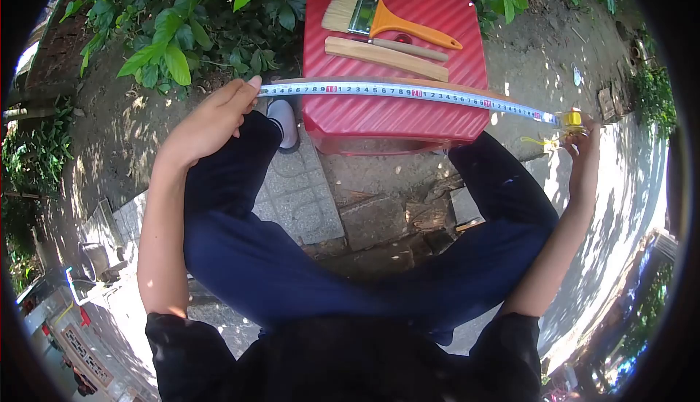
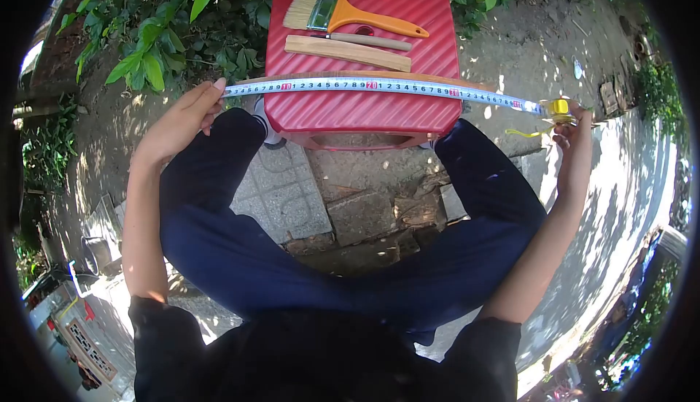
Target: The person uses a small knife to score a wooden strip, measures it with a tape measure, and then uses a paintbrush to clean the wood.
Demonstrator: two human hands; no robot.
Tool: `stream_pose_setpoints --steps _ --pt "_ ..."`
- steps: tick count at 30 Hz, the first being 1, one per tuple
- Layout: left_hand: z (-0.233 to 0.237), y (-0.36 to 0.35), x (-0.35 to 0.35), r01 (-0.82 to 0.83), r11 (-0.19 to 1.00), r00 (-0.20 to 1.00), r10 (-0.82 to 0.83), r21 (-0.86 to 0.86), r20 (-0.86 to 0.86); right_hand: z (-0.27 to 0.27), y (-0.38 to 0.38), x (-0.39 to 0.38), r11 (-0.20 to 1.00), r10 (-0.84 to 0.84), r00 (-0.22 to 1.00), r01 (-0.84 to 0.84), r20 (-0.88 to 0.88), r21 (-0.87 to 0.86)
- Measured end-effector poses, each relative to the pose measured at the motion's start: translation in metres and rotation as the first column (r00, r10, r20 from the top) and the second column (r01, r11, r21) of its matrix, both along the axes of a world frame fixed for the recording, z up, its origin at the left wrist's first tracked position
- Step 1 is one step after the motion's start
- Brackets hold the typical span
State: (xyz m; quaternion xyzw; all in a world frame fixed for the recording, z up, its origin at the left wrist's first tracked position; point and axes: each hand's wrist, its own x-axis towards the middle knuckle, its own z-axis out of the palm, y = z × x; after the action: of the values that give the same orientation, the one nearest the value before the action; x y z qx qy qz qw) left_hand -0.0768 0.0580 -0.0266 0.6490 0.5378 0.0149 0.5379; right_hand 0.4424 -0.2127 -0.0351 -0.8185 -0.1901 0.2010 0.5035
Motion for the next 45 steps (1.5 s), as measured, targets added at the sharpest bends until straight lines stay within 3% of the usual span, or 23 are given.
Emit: stream_pose_setpoints --steps 7,14,23,29,32,38,45 --pt "-0.006 -0.005 0.015 0.042 0.999 0.997 -0.043 -0.020 -0.057 0.002 0.011 -0.023 0.982 0.162 0.987 -0.163 -0.026 -0.094" --pt "-0.013 -0.001 0.016 0.032 0.999 0.998 -0.033 -0.030 -0.046 0.016 0.026 -0.048 0.984 0.148 0.989 -0.148 -0.004 -0.104" --pt "-0.011 -0.002 0.020 0.037 0.998 0.997 -0.040 -0.044 -0.068 0.013 0.037 -0.056 0.937 0.298 0.954 -0.289 0.016 -0.197" --pt "-0.007 -0.004 0.026 0.036 0.999 0.997 -0.035 0.019 -0.071 0.014 0.044 -0.069 0.948 0.280 0.958 -0.265 0.065 -0.174" --pt "-0.017 0.004 0.018 0.121 0.984 0.982 -0.100 0.130 -0.159 0.012 0.043 -0.066 0.941 0.290 0.955 -0.272 0.065 -0.199" --pt "-0.004 0.000 0.024 0.117 0.990 0.980 -0.102 0.081 -0.172 0.010 0.041 -0.060 0.929 0.316 0.948 -0.301 0.037 -0.217" --pt "-0.007 0.003 0.022 0.109 0.983 0.993 -0.102 0.148 -0.052 0.006 0.041 -0.057 0.926 0.320 0.946 -0.301 0.051 -0.228"
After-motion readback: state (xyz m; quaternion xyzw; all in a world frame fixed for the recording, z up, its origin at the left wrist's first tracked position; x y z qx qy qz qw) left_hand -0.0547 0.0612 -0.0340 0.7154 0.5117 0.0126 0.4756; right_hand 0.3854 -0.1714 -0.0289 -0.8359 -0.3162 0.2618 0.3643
